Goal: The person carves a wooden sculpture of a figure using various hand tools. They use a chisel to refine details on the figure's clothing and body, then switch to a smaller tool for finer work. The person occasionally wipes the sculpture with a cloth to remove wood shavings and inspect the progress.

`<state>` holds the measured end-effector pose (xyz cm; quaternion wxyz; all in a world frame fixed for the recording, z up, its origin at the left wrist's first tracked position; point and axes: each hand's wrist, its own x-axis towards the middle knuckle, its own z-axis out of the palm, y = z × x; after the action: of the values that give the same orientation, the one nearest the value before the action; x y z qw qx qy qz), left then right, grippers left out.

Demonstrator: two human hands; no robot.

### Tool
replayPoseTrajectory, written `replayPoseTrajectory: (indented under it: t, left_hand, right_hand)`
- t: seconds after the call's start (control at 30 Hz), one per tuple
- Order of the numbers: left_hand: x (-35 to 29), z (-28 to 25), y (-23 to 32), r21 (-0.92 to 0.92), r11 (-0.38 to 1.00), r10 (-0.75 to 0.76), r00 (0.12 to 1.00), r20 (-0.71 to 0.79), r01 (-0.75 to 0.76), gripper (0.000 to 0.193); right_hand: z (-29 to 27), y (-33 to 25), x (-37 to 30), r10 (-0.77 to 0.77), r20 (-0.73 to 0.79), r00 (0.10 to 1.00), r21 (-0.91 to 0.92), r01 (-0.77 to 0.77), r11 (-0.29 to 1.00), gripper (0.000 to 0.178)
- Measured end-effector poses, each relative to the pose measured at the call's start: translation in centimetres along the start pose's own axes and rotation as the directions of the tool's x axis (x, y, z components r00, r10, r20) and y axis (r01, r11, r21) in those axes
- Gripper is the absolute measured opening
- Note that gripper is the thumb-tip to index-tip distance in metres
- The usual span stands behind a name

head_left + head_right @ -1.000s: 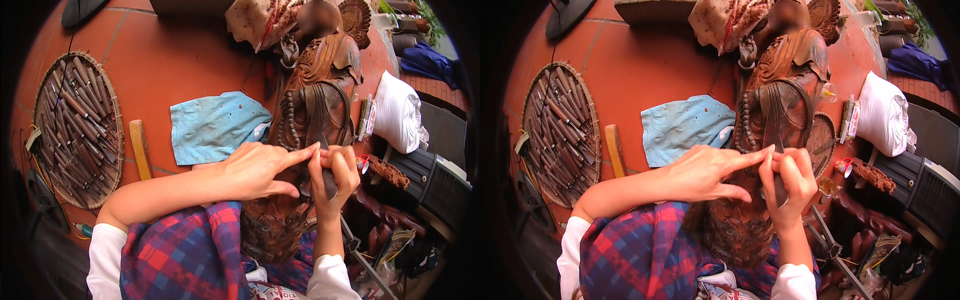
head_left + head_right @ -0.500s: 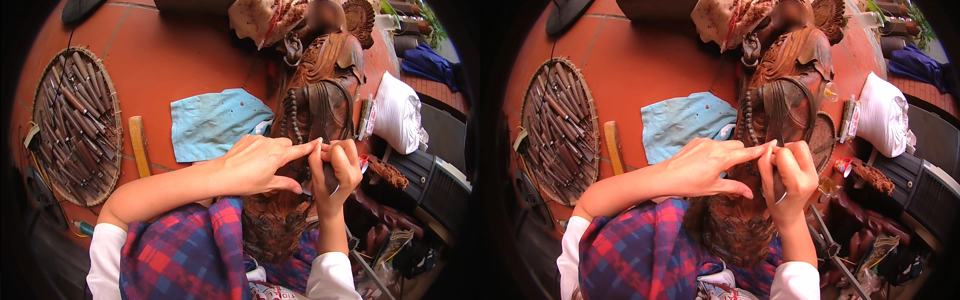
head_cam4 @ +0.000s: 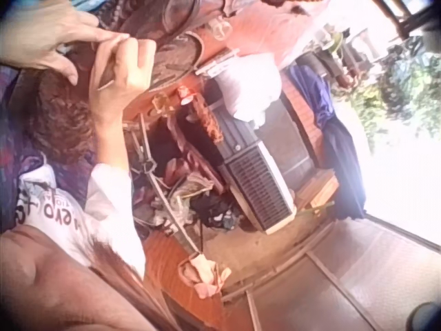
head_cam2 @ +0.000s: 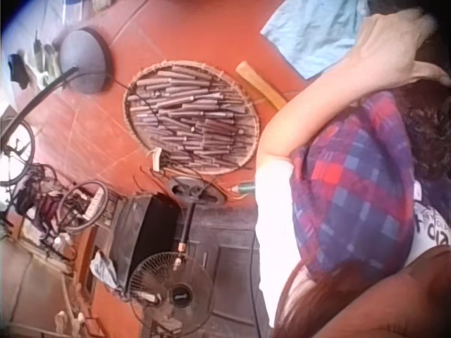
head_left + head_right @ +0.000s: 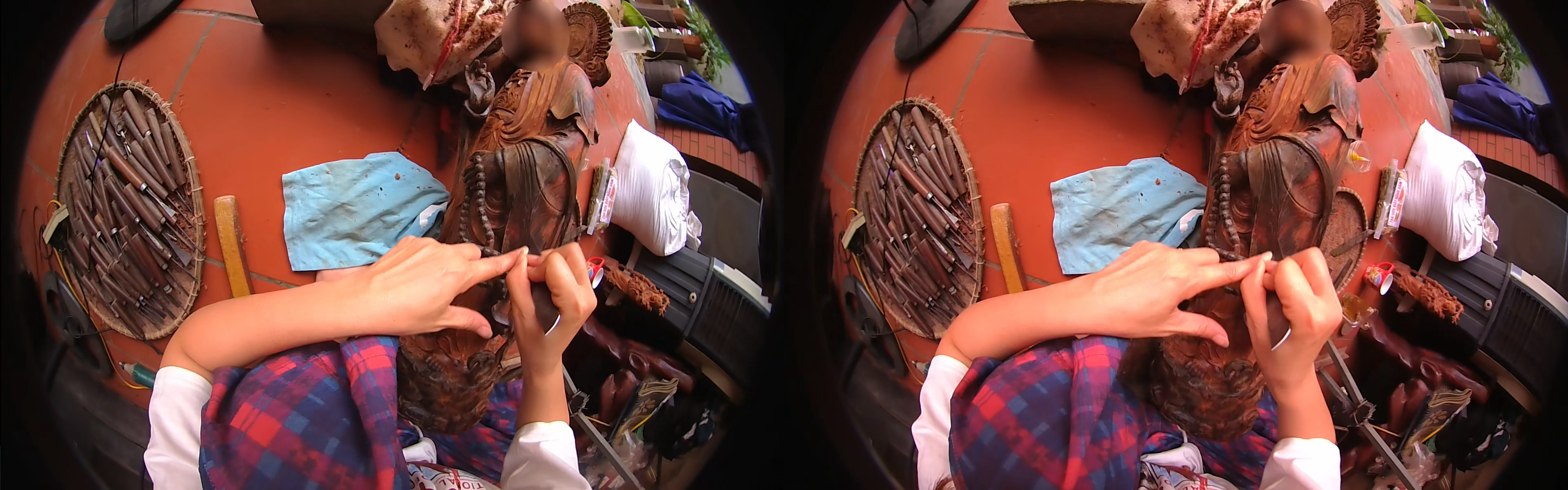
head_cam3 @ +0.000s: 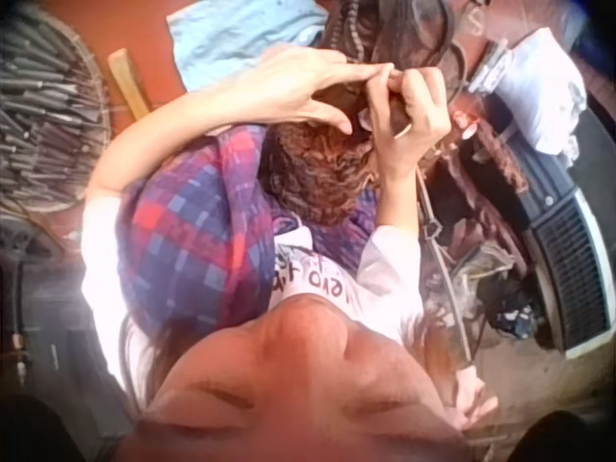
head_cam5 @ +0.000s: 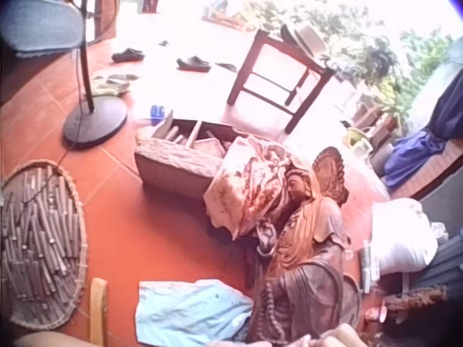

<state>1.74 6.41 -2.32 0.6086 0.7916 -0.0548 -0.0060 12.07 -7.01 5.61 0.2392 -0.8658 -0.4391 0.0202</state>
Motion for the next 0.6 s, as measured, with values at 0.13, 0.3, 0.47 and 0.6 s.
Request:
replayPoseTrajectory:
  t: [0.13,0.3,0.47,0.6]
  left_hand:
    - [-0.6,0.7,0.6,-0.020,0.999,-0.034,0.998,0.055,0.035,0.086]
    - [0.1,-0.1,0.0,0.032,0.999,0.005,0.999,-0.038,-0.004,0.085]
    - [-0.8,0.9,0.7,-0.016,0.998,-0.064,0.980,0.187,0.068,0.090]
    - [0.0,0.7,-0.1,0.060,0.998,0.012,1.000,-0.024,-0.011,0.091]
  right_hand:
    - [-0.2,0.7,-1.7,-0.041,0.030,0.999,0.024,0.040,0.999,0.020]
    - [0.0,0.3,0.1,-0.041,-0.019,0.999,0.003,0.041,0.999,0.020]
    - [-1.4,1.0,-2.2,-0.019,0.119,0.993,0.031,0.015,0.999,0.020]
    - [-0.1,0.9,-0.1,-0.037,-0.002,0.999,0.037,0.037,0.999,0.021]
